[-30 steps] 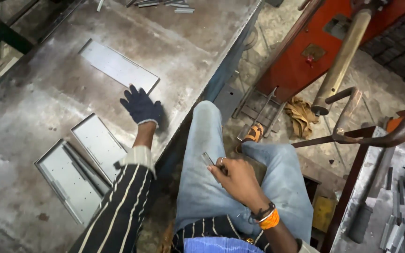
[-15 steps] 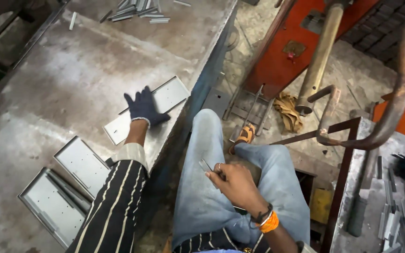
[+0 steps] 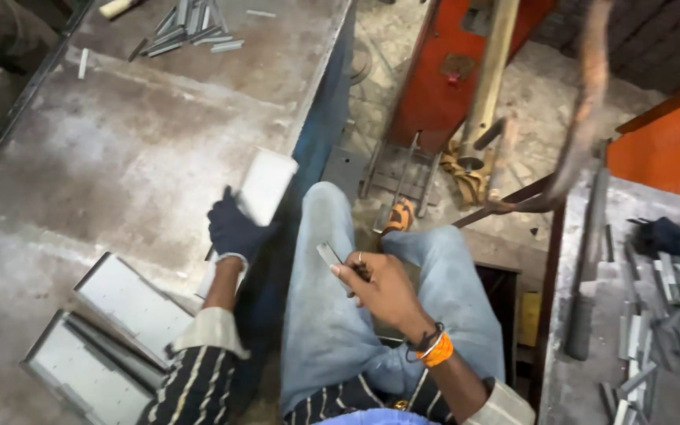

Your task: Using a spot welding machine to join small metal strips to larger metal plates on a production floor.

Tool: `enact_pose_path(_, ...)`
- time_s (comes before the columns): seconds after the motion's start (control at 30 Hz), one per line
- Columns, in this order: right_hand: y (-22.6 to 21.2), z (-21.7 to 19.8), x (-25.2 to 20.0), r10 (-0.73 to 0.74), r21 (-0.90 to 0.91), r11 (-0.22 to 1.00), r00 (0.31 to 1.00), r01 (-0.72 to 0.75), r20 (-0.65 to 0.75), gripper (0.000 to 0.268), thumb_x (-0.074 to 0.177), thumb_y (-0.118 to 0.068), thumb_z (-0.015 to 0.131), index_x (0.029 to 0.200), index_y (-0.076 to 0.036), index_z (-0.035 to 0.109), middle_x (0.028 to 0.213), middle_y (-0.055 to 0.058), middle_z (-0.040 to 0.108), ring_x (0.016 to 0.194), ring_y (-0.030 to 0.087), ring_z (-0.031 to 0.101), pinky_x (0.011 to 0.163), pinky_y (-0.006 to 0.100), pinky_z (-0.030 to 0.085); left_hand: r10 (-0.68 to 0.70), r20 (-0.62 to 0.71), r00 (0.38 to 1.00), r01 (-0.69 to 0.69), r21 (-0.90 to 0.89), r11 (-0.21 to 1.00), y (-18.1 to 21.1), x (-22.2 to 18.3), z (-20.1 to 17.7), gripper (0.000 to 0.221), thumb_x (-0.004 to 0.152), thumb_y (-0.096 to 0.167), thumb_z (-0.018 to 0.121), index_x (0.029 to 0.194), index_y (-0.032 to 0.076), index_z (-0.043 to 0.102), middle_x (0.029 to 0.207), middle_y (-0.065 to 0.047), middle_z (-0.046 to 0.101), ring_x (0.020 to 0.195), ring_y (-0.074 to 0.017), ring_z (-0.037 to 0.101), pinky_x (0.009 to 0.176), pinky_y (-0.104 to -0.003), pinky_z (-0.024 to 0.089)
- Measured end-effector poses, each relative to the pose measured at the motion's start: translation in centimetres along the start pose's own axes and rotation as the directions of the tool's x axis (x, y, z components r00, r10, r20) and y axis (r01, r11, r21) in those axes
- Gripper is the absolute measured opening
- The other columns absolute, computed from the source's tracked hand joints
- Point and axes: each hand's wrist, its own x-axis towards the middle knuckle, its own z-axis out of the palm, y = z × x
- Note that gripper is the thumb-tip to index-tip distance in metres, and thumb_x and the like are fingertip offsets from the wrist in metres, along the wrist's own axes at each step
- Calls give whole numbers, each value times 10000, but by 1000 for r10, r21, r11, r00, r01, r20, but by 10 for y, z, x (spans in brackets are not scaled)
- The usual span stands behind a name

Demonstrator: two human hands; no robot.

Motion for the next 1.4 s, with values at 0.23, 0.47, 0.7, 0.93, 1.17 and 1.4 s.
enact_pose_path(0.23,36,-26,3,-76,292,947,975,136,-208,210,959,-190,728,898,11,732,694,-2,669,580,67,641,530,253,504,-14,-17,1000,-7,-841,541,23,35,-68,1035,727,321,827,1568,75,277,1107,-137,665,806,-338,669,705,-472,580)
enact_pose_path(0.47,88,-85,-26,-90,429,880,959,203,-267,233,941,-147,689,1119,2,667,872,27,719,750,96,712,661,252,578,248,161,955,216,-953,-214,80,-24,-46,367,985,231,715,1245,-18,646,1089,-98,725,941,-205,715,845,-350,590)
enact_pose_path(0.7,242,-163,-107,186,390,918,782,78,-595,293,904,-195,769,1120,-37,649,872,51,695,722,149,657,604,287,511,473,487,735,658,-682,-320,168,-110,-11,470,919,384,689,1260,65,647,1026,-78,753,872,-214,742,784,-360,605)
enact_pose_path(0.93,352,-216,-174,138,-7,765,175,-644,-975,478,806,-446,856,970,-18,717,849,208,723,805,427,686,717,538,517,518,451,727,540,-841,-25,222,-157,-2,360,918,200,766,1185,-29,687,1036,-113,735,851,-215,713,756,-350,586)
enact_pose_path(1.17,392,-244,-171,149,156,644,-77,-749,-986,365,838,-365,821,1074,-90,774,988,197,757,937,427,708,806,563,511,568,463,681,563,-827,0,236,-177,-10,337,902,157,745,1183,-21,687,1060,-94,739,904,-189,710,793,-326,573)
enact_pose_path(1.4,366,-228,-170,168,134,649,-31,-749,-985,354,792,-365,885,938,-62,773,866,205,742,856,442,696,746,549,513,534,487,691,552,-833,45,238,-184,2,328,895,161,753,1166,-13,686,1036,-75,734,884,-174,696,782,-326,563)
